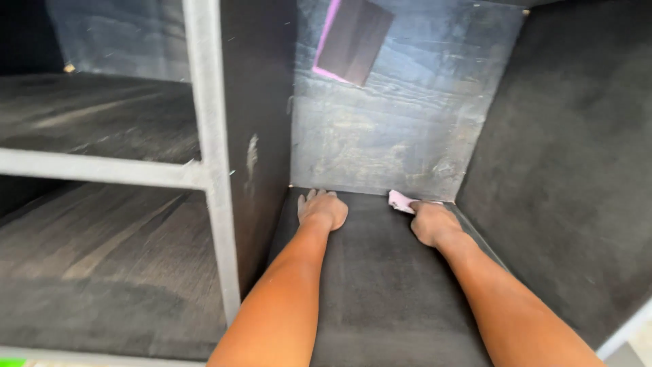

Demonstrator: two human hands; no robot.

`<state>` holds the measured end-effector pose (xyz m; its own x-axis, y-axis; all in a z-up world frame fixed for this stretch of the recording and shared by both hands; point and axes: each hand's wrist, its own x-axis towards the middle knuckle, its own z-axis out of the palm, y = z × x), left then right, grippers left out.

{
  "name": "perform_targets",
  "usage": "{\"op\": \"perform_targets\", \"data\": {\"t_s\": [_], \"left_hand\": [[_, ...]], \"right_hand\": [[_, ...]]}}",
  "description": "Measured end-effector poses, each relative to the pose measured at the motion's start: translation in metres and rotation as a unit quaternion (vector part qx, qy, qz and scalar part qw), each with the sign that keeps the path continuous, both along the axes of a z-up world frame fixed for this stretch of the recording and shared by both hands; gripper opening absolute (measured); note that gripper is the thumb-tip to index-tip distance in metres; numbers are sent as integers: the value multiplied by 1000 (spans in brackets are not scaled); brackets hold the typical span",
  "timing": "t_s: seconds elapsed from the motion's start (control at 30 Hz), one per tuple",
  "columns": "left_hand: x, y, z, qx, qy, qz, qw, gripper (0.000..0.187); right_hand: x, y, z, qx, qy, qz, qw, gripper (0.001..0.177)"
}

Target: The person sands the interior surfaces of a black metal shelving unit using a piece of sandpaper. They work on the bottom shelf and the vertical dividers, rubbing the sandpaper against the metal to smooth the surface.

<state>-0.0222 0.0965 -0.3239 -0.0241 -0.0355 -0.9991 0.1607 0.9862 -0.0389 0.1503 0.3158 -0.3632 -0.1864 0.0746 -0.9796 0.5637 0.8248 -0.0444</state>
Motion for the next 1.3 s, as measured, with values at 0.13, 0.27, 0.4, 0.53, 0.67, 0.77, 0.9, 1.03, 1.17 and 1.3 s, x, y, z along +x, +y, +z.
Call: {"op": "perform_targets", "data": {"t_s": [0.13,0.27,0.4,0.53,0.67,0.77,0.9,1.03,1.17,1.3], "left_hand": [[16,16,11,9,61,64,996,53],[-8,65,85,57,213,138,966,46],[-2,82,110,109,211,205,949,47],[-8,73,121,93,76,185,975,57],[-14,89,150,167,71,120,976,57],[-13,101,152,191,71,125,971,58],[-30,99,162,187,64,86,976,56],[-80,78,191,113,72,126,983,55],[-43,69,110,117,114,126,979,65],[-38,65,107,63,97,155,981,73]], "right_hand": [[-65,-55,31,4,-35,11,999,51],[-96,-173,-10,-106,171,-17,979,53],[-106,-234,-40,-215,446,-105,862,55],[-150,-123,71,-304,185,-77,931,72],[-79,-77,34,-99,60,76,990,44],[-82,-101,1,-57,78,149,984,36],[-129,-207,-31,-232,299,130,916,49],[-105,-109,-4,-195,200,61,958,47],[-40,9,44,-96,-2,-24,995,67],[-91,-20,99,-82,-43,16,996,68]]}}
